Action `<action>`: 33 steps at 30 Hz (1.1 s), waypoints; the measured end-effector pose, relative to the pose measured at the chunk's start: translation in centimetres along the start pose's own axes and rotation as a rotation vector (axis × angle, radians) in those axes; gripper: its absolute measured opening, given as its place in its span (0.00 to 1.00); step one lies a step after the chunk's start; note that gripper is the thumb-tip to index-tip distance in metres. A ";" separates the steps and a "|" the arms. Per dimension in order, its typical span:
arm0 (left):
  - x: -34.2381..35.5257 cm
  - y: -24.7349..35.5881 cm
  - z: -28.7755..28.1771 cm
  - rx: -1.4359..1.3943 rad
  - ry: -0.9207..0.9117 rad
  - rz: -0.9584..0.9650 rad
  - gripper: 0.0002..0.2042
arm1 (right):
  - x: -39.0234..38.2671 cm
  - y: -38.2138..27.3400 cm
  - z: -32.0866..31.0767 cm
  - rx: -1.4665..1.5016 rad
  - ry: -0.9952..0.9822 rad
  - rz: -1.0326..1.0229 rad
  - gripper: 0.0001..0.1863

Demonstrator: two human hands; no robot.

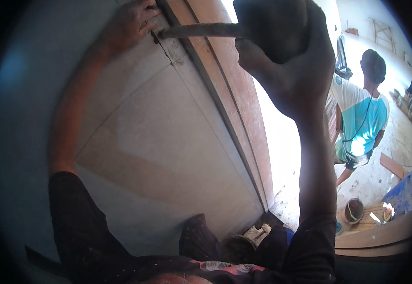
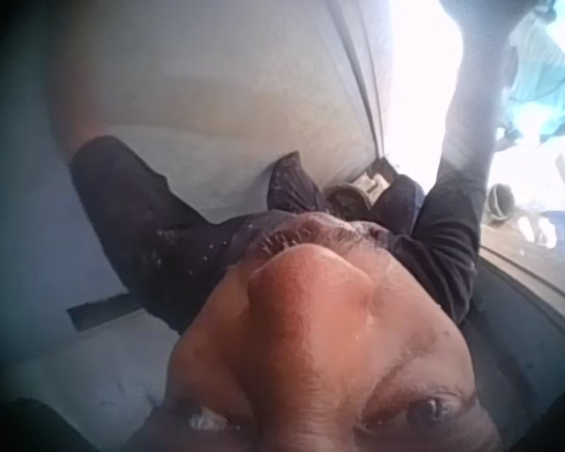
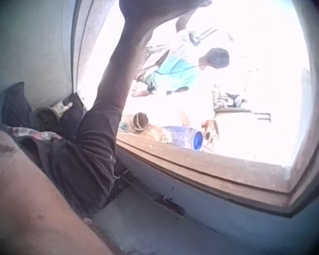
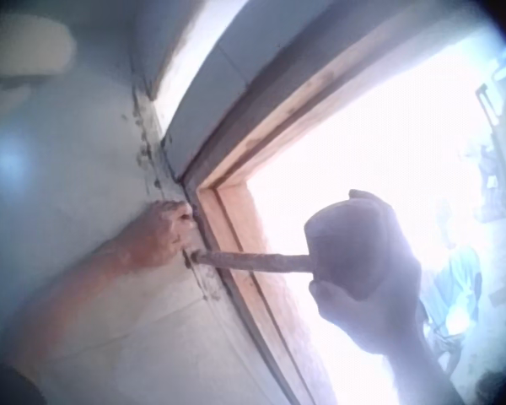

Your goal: The person applies wet plaster from a bucket onto a wall joint using a trowel, then uses a hammer to set a wooden trim piece into the wet plaster.

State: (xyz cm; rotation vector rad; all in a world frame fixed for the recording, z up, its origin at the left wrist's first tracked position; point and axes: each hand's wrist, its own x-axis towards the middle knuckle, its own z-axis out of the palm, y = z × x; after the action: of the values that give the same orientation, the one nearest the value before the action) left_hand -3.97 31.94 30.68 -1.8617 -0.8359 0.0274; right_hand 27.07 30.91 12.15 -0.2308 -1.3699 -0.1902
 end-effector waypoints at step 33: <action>-2.9 1.2 0.0 0.338 0.019 -0.029 0.20 | 1.3 -2.0 1.1 -0.009 -0.018 -0.102 0.30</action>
State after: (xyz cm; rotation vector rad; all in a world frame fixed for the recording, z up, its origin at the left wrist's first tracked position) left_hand -5.52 30.15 28.70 -1.5303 -0.7917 0.1254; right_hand 25.72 29.31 13.77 -0.1700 -1.4006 -0.2798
